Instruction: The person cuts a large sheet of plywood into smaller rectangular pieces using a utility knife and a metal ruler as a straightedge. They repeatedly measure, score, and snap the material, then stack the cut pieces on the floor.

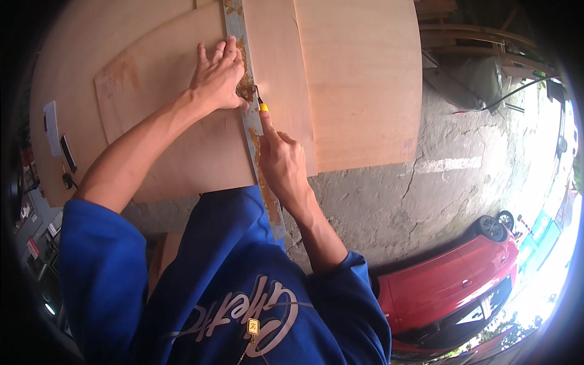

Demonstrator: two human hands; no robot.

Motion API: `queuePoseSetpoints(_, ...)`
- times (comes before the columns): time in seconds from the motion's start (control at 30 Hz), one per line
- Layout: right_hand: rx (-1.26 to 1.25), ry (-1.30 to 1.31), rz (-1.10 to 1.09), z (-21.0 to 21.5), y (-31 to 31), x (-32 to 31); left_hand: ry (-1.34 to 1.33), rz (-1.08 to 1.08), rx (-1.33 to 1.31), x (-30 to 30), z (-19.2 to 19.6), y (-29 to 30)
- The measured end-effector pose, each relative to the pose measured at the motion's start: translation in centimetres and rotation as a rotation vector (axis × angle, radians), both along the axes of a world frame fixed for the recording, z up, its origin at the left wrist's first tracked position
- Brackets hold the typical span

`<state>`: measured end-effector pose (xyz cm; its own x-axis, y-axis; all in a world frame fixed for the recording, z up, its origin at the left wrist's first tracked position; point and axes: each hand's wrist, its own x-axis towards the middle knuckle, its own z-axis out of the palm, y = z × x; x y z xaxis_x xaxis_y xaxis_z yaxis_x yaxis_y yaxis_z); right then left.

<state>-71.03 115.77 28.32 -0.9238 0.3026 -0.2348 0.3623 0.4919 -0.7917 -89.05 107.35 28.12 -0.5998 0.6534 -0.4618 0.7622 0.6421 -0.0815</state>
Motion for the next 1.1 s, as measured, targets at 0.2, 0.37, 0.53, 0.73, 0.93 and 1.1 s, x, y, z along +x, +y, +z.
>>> queuePoseSetpoints(0.2,0.025,-0.027,0.016,0.5,-0.6,3.3,-0.037,0.013,-0.082,-0.2,0.6,0.4)
queuePoseSetpoints(0.37,0.024,-0.088,0.008,1.0,-1.3,6.4,-0.007,0.004,-0.05,0.0,0.4,0.2)
queuePoseSetpoints(0.53,-0.01,-0.125,0.008,1.3,-1.9,9.7,0.009,0.018,-0.065,0.0,0.1,0.1)
queuePoseSetpoints(0.73,0.015,-0.163,0.001,1.6,-2.9,13.3,0.006,0.042,-0.103,0.2,0.7,0.6)
queuePoseSetpoints(0.93,0.042,-0.204,0.015,1.5,-3.9,16.9,-0.048,0.047,-0.15,0.4,1.0,0.8)
queuePoseSetpoints(1.1,-0.004,-0.328,0.047,3.9,-3.4,19.0,-0.003,0.035,-0.122,0.3,0.7,0.5)
